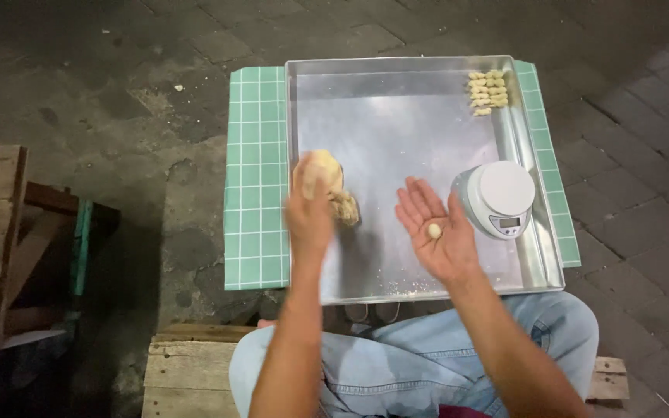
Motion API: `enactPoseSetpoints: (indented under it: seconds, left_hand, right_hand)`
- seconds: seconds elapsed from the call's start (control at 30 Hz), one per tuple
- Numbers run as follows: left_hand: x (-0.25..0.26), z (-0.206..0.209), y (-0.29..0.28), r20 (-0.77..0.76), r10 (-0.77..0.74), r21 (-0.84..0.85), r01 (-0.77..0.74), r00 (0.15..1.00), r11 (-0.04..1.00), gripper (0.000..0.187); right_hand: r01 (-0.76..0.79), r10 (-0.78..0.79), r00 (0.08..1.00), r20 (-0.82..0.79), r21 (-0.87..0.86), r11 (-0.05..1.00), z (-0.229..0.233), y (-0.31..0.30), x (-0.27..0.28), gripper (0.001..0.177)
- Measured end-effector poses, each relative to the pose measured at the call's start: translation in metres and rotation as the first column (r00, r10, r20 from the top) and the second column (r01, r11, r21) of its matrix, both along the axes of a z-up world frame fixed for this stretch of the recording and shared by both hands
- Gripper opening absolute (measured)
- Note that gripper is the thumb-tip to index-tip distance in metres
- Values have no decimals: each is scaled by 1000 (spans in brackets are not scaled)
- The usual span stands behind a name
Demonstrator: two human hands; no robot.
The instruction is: The person sits on a low platform and shapes small pieces of dough by hand. They roll the dough into small balls and then into elongated shapes, placing the finished pieces on a metal tray. A digital scale is used to weigh the dough pieces.
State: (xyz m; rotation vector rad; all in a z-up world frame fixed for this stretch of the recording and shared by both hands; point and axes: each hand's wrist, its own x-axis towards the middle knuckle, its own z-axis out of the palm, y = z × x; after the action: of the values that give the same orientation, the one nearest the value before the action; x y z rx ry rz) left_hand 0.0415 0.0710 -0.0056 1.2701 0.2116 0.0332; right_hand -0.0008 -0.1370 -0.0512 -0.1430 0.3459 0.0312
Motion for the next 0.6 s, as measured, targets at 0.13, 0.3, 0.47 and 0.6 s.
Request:
enactPoseSetpoints:
  seconds: [0.13,0.3,0.47,0.6]
  left_hand:
    - [42,-37,38,-45,225,659,-140,973,739,70]
    - [48,-70,25,-198,266,844,26,943,535,77]
    - [38,-46,20,-94,196,897,-3,976,442,70]
    - [40,-51,18,-86,210,909,-10,974,417,71]
  right_hand:
    - [-86,38,996,-85,-688,720,-29,-34,9,56]
    - [-151,262,888,-378,-777,-611,-49,-22,-8,75]
    - [286,298,952,-76,-139,-948,-77,-11,22,68]
    - [222,224,975,-16,-83,-972,-83,-10,111,70]
